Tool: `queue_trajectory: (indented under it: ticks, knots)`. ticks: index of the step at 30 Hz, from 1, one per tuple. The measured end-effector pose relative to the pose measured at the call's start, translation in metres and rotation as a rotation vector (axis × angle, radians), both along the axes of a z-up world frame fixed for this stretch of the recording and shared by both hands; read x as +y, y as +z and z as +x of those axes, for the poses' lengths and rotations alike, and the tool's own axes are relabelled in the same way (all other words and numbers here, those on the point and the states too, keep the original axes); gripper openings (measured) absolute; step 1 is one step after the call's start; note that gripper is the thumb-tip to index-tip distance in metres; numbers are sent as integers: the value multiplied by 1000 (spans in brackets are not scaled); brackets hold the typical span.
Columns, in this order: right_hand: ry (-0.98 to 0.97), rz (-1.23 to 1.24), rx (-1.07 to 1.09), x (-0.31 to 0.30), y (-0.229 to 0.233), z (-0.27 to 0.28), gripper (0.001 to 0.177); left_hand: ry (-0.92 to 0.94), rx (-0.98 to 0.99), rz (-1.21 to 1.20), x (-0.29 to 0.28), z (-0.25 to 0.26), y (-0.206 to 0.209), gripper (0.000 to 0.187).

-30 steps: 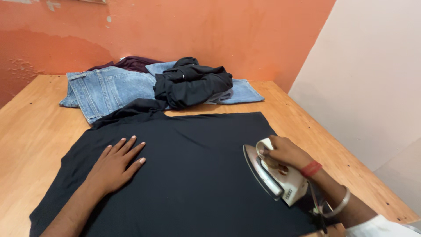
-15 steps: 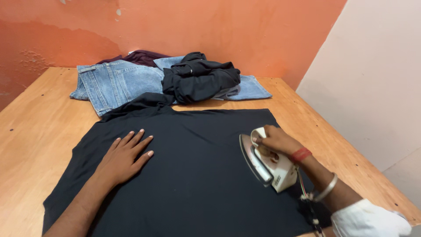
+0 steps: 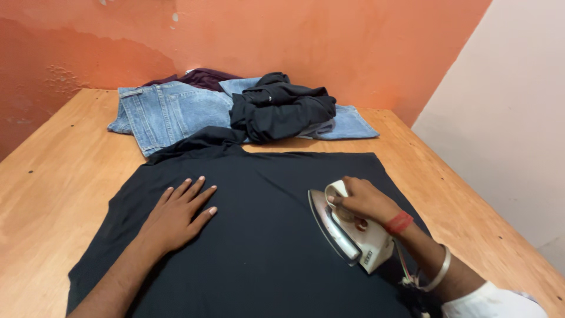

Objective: The person lays a black t-shirt flat on a wooden table and irons it with a handheld electric iron. The person smooths the fabric with one hand while moving the iron back and forth across the shirt's surface. Other folded clothes are visible on the table.

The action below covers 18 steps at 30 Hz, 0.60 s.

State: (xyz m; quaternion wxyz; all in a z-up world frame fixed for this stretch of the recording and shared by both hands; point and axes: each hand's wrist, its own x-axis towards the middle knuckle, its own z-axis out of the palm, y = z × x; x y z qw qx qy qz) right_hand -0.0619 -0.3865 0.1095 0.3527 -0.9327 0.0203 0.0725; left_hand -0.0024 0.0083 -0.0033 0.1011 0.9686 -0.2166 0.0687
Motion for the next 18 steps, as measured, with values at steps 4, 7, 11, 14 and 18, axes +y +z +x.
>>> queue_trajectory:
  ticks: [4,7,11,14,18]
  knots:
    - [20,-50,-54,11,-7,32,36,7,19,-6,-2,-2,3,63]
    - [-26,-108,-58,20,-10,51,35,10,26,-11,-1,-4,5,63]
    - [-12,-116,-54,23,-13,55,37,14,31,-19,-2,-5,6,62]
    - [-2,-88,-22,27,-11,50,35,11,18,-12,-2,-6,7,63]
    - [80,59,-5,34,-13,28,35,27,44,-1,-2,-6,6,63]
